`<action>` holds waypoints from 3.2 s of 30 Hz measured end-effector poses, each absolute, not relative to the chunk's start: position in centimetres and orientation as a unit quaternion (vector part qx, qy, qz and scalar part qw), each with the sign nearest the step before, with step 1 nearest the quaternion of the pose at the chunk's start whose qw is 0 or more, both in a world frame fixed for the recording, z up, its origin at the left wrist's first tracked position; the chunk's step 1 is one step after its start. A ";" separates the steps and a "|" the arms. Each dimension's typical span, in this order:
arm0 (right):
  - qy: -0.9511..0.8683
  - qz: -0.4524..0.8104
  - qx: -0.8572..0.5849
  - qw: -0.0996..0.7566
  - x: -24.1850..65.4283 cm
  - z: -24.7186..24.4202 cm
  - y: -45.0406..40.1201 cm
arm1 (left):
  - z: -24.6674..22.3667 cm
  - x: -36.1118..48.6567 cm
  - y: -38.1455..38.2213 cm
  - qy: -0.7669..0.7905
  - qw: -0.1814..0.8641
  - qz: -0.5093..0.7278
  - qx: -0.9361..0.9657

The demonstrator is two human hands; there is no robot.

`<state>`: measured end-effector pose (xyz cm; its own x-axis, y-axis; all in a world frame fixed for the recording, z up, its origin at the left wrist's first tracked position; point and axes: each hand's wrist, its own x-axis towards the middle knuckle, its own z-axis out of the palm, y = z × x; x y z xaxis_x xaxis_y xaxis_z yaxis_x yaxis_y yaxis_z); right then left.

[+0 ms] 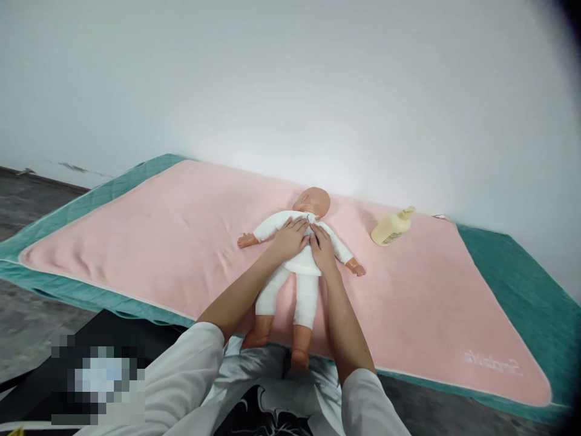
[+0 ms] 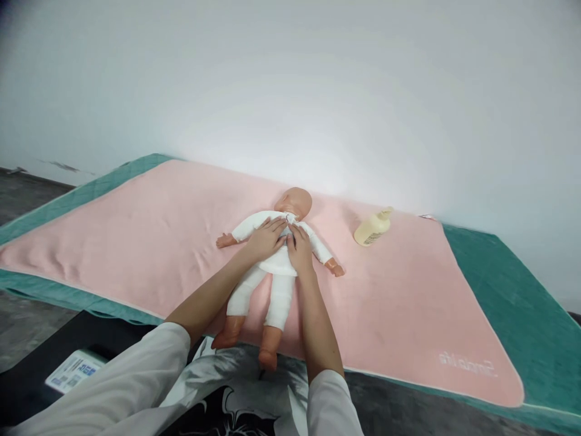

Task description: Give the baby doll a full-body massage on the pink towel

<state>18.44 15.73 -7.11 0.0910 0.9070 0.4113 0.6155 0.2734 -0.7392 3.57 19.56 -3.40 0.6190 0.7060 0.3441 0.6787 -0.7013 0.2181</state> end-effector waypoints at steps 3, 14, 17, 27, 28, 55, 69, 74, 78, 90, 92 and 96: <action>-0.653 0.155 -0.578 0.464 18.4 -6.9 15.6 | -3.2 3.4 19.8 0.373 0.035 0.218 0.901; -0.650 0.150 -0.587 0.459 18.6 -6.8 17.2 | -2.7 4.1 20.9 0.386 0.030 0.227 0.893; -0.649 0.154 -0.591 0.454 18.7 -7.2 17.3 | -2.9 4.1 20.9 0.386 0.034 0.229 0.893; -0.646 0.170 -0.596 0.444 18.8 -7.5 17.4 | -3.5 4.3 21.0 0.394 0.032 0.214 0.893; -0.645 0.170 -0.596 0.446 18.8 -7.5 17.4 | -3.6 4.3 21.0 0.394 0.032 0.216 0.893; -0.647 0.097 -0.601 0.458 14.9 -7.0 5.3 | -4.3 -0.8 12.2 0.296 0.045 0.311 0.902; -0.648 0.098 -0.605 0.452 14.6 -8.2 4.8 | -6.1 -1.1 12.2 0.272 0.020 0.313 0.910; -0.642 0.107 -0.613 0.448 14.5 -8.2 5.2 | -6.0 -0.9 12.5 0.283 0.039 0.303 0.909; -0.642 0.104 -0.617 0.443 14.5 -8.2 5.4 | -5.9 -0.9 12.5 0.290 0.056 0.299 0.907; -0.663 0.077 -0.582 0.465 15.1 -8.0 6.4 | -4.7 -1.6 13.4 0.281 0.045 0.322 0.903; -0.661 0.071 -0.584 0.467 15.1 -8.1 6.6 | -4.7 -1.4 13.6 0.284 0.047 0.315 0.904; -0.664 0.078 -0.588 0.455 15.2 -8.2 6.8 | -5.1 -1.3 13.8 0.292 0.069 0.298 0.906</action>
